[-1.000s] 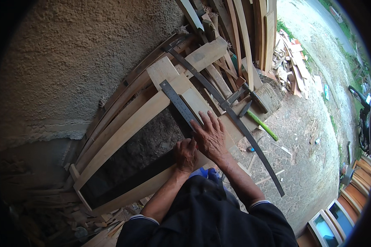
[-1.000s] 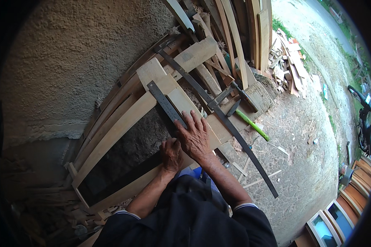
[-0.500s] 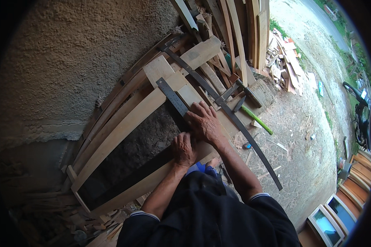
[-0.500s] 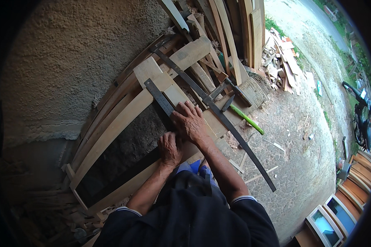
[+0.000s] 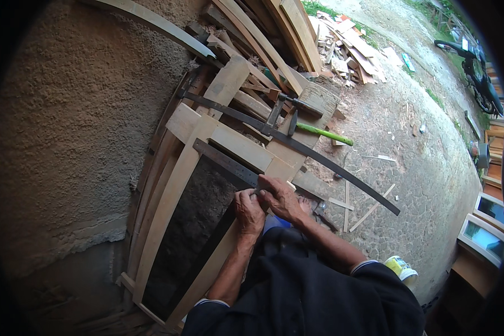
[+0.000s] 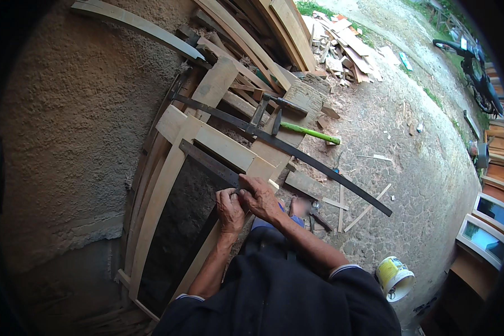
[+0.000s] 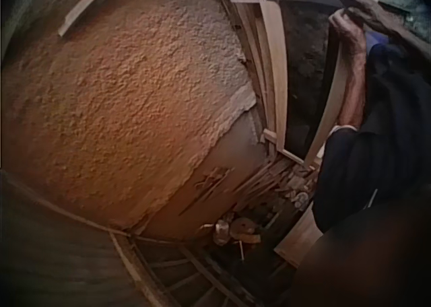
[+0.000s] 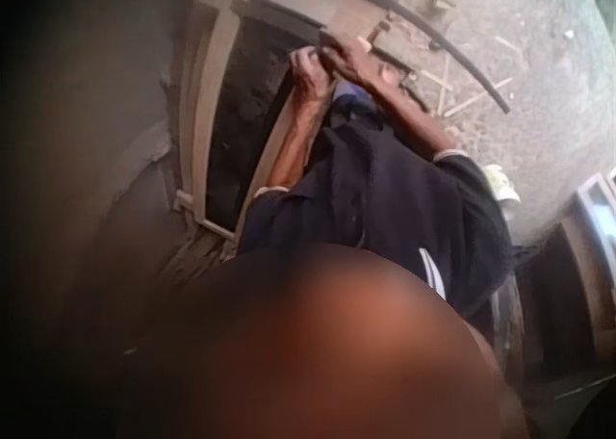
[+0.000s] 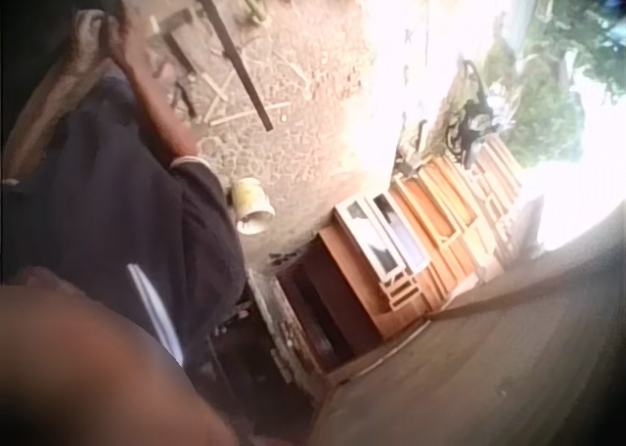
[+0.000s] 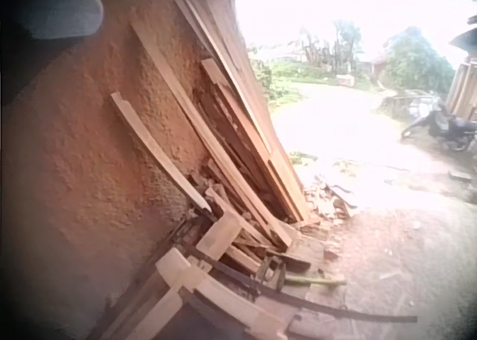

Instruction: The person assembles a wooden window frame by aligning pieces, measuring with a tape measure, and nailing them together using a hammer. The person then lifts the completed frame and places it against a wall with other frames.

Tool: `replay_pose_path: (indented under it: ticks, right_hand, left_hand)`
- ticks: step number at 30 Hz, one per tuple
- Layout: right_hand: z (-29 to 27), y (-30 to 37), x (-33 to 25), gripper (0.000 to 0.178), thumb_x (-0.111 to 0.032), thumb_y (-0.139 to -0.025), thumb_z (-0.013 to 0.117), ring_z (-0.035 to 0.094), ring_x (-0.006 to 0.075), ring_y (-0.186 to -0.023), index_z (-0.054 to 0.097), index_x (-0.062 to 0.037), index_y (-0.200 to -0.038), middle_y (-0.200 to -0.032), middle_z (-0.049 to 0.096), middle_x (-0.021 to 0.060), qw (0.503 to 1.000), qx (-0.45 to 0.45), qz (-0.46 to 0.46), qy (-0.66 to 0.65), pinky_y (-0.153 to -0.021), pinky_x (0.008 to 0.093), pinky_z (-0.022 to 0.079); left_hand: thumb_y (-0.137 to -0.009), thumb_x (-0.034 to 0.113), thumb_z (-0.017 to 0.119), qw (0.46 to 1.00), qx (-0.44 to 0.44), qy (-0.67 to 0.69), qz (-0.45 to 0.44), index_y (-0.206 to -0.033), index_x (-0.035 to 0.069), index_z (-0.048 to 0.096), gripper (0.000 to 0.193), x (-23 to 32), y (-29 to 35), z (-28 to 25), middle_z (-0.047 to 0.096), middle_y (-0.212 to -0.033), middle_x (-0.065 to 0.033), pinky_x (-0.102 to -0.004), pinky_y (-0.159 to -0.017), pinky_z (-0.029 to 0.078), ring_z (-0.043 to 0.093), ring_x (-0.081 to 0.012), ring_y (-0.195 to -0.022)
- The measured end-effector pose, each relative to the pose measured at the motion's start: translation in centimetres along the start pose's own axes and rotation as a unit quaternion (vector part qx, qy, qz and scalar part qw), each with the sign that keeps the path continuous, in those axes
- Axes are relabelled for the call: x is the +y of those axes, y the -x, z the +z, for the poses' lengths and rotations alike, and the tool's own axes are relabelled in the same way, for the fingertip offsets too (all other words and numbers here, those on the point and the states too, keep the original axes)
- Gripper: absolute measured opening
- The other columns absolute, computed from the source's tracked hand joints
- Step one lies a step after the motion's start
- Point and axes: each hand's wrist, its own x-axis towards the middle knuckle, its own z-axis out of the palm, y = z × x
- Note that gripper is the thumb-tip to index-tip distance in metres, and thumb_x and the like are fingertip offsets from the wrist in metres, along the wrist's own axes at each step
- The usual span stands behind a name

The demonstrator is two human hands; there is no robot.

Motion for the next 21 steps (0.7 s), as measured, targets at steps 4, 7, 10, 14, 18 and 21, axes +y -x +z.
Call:
replay_pose_path:
  ticks: [4, 7, 10, 14, 18, 21]
  right_hand:
    - [-2.5, 1.4, 1.9, 0.038, -0.011, -0.097, 0.062, 0.063, 0.0123, -0.082, 0.053, -0.0076, -0.134, -0.094, 0.067, 0.0104, 0.969, 0.044, 0.142, -0.200, -0.066, 0.0299, 0.054]
    - [-5.0, 1.2, 4.1, 0.037, -0.011, -0.097, 0.065, 0.064, 0.0139, -0.084, 0.054, -0.0054, -0.131, -0.097, 0.067, 0.0107, 0.971, 0.080, 0.122, -0.190, -0.068, 0.0302, 0.054]
    - [-6.2, 0.6, 5.6, 0.036, -0.014, -0.096, 0.066, 0.065, 0.0134, -0.084, 0.055, -0.0035, -0.129, -0.104, 0.068, 0.0108, 0.968, 0.072, 0.098, -0.218, -0.063, 0.0284, 0.056]
    - [-6.0, 0.4, 5.7, 0.037, -0.017, -0.098, 0.066, 0.066, 0.0122, -0.078, 0.055, -0.0040, -0.131, -0.101, 0.069, 0.0099, 0.956, 0.060, 0.100, -0.270, -0.055, 0.0265, 0.057]
    - [-5.6, 0.8, 5.1, 0.034, -0.019, -0.099, 0.064, 0.066, 0.0121, -0.074, 0.056, -0.0034, -0.129, -0.094, 0.069, 0.0082, 0.953, 0.064, 0.122, -0.271, -0.057, 0.0278, 0.057]
    - [-5.8, 0.7, 4.8, 0.031, -0.020, -0.100, 0.063, 0.065, 0.0116, -0.072, 0.058, -0.0036, -0.125, -0.090, 0.069, 0.0071, 0.953, 0.062, 0.127, -0.268, -0.056, 0.0281, 0.056]
  left_hand:
    - [-0.097, 0.017, 0.056, 0.995, -0.033, 0.096, 0.013, -0.107, 0.001, 0.058, 0.019, 3.0, 0.3, 2.9, 0.057, -0.107, -0.0176, -0.0472, -0.090, 0.046, 0.057, -0.0359, -0.098]
    - [-0.092, 0.034, 0.066, 0.989, -0.059, -0.015, 0.134, -0.125, 0.007, 0.056, 0.044, 3.4, 0.5, 3.3, 0.054, -0.126, -0.0175, -0.0523, -0.099, 0.039, 0.052, -0.0361, -0.114]
    - [-0.087, 0.051, 0.070, 0.960, -0.083, -0.118, 0.240, -0.141, 0.013, 0.050, 0.070, 2.9, 0.2, 2.9, 0.044, -0.144, -0.0192, -0.0569, -0.109, 0.030, 0.042, -0.0388, -0.132]
    - [-0.083, 0.055, 0.070, 0.933, -0.162, -0.167, 0.274, -0.152, 0.015, 0.043, 0.084, 2.0, -1.2, 2.9, 0.029, -0.160, -0.0235, -0.0607, -0.117, 0.020, 0.025, -0.0448, -0.148]
    - [-0.078, 0.040, 0.074, 0.932, -0.174, -0.128, 0.291, -0.149, 0.011, 0.047, 0.081, 1.3, -2.0, 2.9, 0.030, -0.158, -0.0281, -0.0628, -0.116, 0.023, 0.024, -0.0491, -0.147]
    - [-0.082, 0.049, 0.071, 0.924, -0.171, -0.148, 0.308, -0.147, 0.008, 0.048, 0.081, 1.1, -2.1, 3.0, 0.030, -0.157, -0.0319, -0.0617, -0.116, 0.024, 0.027, -0.0499, -0.147]
